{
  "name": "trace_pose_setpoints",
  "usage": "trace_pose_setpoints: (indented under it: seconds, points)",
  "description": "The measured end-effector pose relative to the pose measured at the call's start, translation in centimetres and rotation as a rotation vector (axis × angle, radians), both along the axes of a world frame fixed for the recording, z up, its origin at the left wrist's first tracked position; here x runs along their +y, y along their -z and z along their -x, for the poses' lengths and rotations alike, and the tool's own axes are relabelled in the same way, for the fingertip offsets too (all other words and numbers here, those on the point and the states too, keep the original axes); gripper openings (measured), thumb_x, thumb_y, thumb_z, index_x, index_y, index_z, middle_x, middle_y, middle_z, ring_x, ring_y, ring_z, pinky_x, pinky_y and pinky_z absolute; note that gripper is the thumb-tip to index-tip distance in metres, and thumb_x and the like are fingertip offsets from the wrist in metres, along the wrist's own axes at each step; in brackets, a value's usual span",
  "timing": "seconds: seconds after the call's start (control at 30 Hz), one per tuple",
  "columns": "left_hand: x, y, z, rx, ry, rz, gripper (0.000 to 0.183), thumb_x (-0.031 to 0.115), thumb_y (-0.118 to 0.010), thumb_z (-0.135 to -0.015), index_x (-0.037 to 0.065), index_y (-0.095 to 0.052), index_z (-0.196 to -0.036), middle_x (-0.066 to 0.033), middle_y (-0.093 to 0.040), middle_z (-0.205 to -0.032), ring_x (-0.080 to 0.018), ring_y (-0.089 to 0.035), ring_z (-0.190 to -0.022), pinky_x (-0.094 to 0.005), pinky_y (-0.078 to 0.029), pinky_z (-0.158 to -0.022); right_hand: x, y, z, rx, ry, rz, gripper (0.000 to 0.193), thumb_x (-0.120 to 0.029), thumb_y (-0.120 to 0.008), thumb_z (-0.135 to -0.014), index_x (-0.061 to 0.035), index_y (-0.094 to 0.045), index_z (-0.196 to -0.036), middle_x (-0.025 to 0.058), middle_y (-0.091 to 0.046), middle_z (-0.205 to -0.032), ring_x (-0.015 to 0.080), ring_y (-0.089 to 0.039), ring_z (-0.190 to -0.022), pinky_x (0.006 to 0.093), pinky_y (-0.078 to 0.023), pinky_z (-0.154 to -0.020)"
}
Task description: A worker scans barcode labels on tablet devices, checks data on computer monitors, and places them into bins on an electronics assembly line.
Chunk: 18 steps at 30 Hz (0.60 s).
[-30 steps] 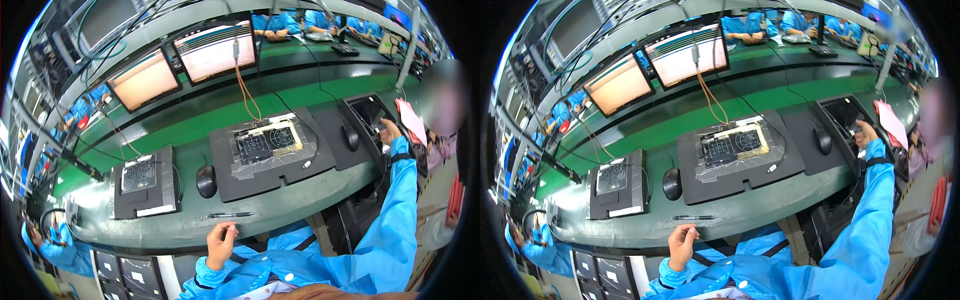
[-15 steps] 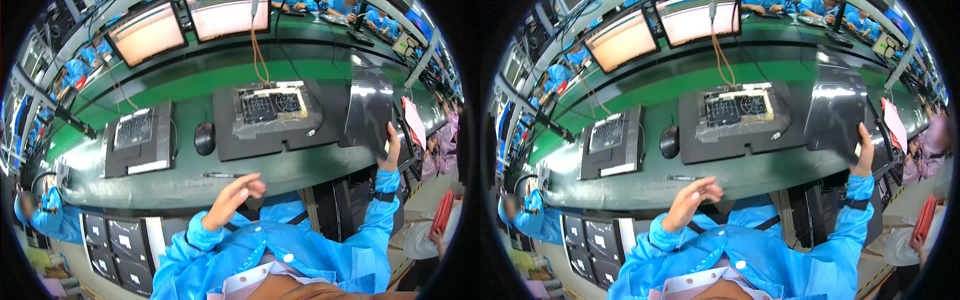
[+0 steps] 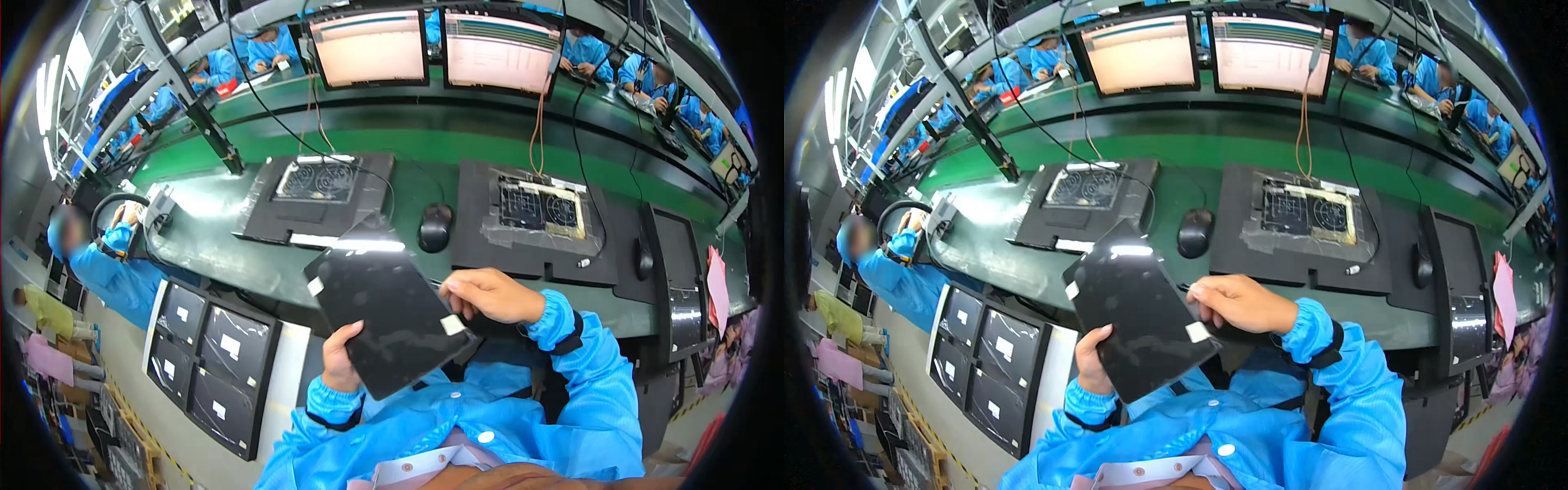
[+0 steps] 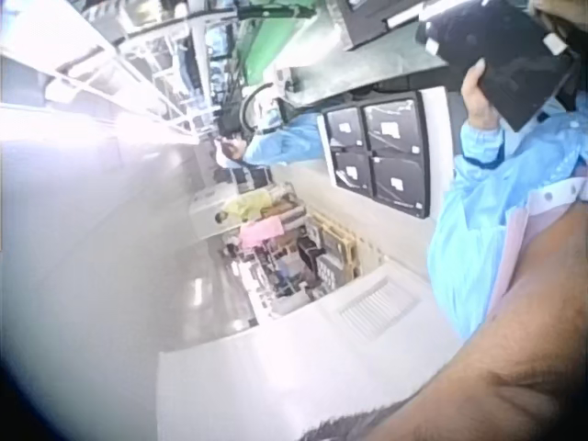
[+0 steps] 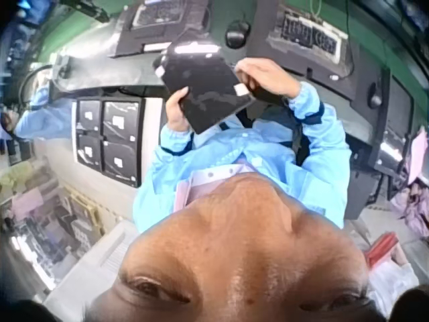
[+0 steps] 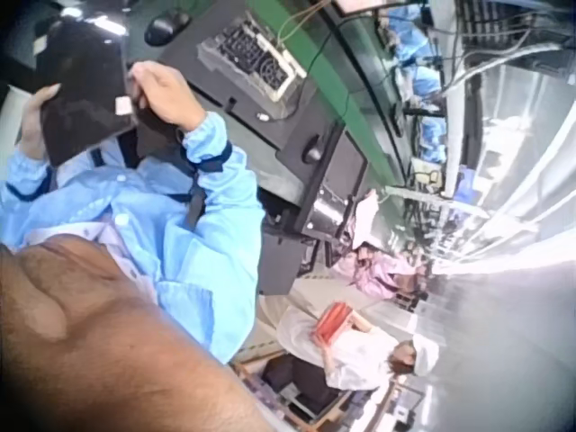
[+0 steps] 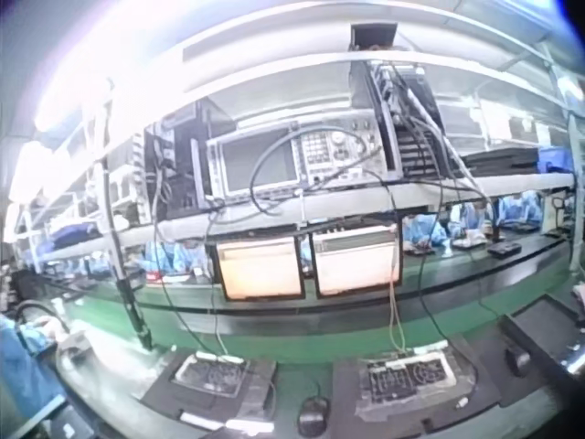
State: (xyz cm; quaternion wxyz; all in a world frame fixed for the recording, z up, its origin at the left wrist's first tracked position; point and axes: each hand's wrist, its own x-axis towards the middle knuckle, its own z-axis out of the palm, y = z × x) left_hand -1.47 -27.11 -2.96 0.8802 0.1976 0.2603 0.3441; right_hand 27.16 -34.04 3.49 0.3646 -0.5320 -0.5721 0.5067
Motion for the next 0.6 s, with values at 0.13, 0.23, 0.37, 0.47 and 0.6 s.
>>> trace_pose_setpoints:
  seconds: [0.13,0.23,0.37,0.47,0.6]
  points:
    - [0.4,-0.9,4.4,-0.086,-0.163,-0.047,0.051,0.016,-0.051,-0.086,-0.005,-0.052,-0.133,-0.0204,-0.063,-0.126,-0.0371,-0.063,-0.114,-0.0465,-0.050,-0.102,5.3,-0.1,1.1,-0.704,0.133,-0.510,0.030,-0.033,-0.057,-0.098,-0.0044,-0.068,-0.098,0.0154,-0.066,-0.094,0.0362,-0.063,-0.087,0.0445,-0.051,-0.076]
    - [1.0,-1.7,5.9,-0.101,-0.264,-0.079,0.052,0.015,-0.051,-0.086,-0.005,-0.052,-0.134,-0.0197,-0.063,-0.127,-0.0364,-0.063,-0.113,-0.0460,-0.050,-0.102,10.1,2.1,0.8,-0.942,0.107,-0.749,0.020,-0.023,-0.063,-0.089,-0.0061,-0.069,-0.097,0.0098,-0.063,-0.098,0.0296,-0.059,-0.099,0.0423,-0.048,-0.083]
    - [2.7,-2.1,6.5,0.019,-0.392,-0.058,0.039,0.015,-0.054,-0.086,-0.004,-0.064,-0.118,-0.0169,-0.069,-0.115,-0.0328,-0.067,-0.106,-0.0438,-0.052,-0.099,14.8,4.0,1.6,-1.091,-0.044,-0.929,0.021,-0.014,-0.063,-0.080,-0.0057,-0.068,-0.099,0.0095,-0.063,-0.106,0.0275,-0.057,-0.108,0.0401,-0.044,-0.092]
    - [5.1,-1.7,7.1,-0.126,-0.452,-0.024,0.029,0.007,-0.057,-0.084,-0.002,-0.068,-0.109,-0.0153,-0.072,-0.107,-0.0315,-0.069,-0.100,-0.0424,-0.054,-0.094,16.6,5.2,1.2,-1.194,-0.057,-0.950,0.023,-0.011,-0.061,-0.080,-0.0059,-0.067,-0.102,0.0093,-0.064,-0.107,0.0262,-0.057,-0.109,0.0407,-0.042,-0.098]
    - [7.4,-3.1,6.8,-0.036,-0.594,0.037,0.012,0.009,-0.063,-0.088,0.001,-0.070,-0.093,-0.0130,-0.073,-0.095,-0.0289,-0.071,-0.089,-0.0415,-0.058,-0.086,17.0,4.3,1.0,-1.115,-0.150,-0.820,0.020,-0.016,-0.065,-0.086,-0.0064,-0.067,-0.104,0.0101,-0.061,-0.106,0.0283,-0.056,-0.112,0.0497,-0.035,-0.110]
